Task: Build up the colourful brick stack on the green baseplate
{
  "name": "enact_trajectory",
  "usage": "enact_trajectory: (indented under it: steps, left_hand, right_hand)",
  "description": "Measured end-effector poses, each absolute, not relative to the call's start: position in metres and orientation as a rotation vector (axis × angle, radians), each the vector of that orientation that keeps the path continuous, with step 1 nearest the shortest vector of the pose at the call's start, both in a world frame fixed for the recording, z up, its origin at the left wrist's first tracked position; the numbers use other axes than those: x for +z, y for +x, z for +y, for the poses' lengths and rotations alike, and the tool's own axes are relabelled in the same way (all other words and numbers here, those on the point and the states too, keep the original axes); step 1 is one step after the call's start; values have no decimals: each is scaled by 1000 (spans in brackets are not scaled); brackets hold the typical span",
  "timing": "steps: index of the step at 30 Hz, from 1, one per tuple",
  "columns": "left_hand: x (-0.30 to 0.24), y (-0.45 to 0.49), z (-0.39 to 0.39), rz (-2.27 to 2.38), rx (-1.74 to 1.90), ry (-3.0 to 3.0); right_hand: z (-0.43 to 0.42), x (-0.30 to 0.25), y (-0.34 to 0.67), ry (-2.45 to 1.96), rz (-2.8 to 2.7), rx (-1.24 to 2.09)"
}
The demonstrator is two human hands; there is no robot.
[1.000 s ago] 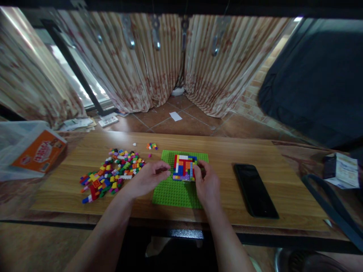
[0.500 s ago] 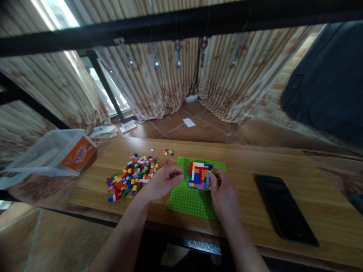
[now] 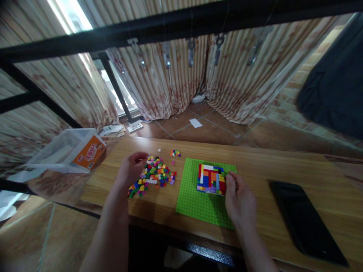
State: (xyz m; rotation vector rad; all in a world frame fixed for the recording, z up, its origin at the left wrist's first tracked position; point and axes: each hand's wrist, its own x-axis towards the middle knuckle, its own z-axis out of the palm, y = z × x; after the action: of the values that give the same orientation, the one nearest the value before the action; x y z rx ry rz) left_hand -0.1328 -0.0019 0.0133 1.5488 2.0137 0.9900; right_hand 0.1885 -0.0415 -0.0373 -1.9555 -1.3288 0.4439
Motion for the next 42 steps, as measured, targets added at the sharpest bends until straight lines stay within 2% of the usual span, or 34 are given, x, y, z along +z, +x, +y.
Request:
enact_trajectory:
  steps: [10,21,27,42]
  left_hand:
    - [14,-136,-11,1847,600,1953]
    - [14,-101,-9,2092,177,2082]
    - [11,-102,-7,2063,210,2094]
    - [13,-108,-5,1703,649,1996]
  right_hand:
    - [-40,-35,188,-1995,-1325,444]
    - [-40,-31,186,-1936,-1289,476]
    - [-40,-32,187,-1877,-1280,463]
    - [-43,-31,190,-1837,-1230,504]
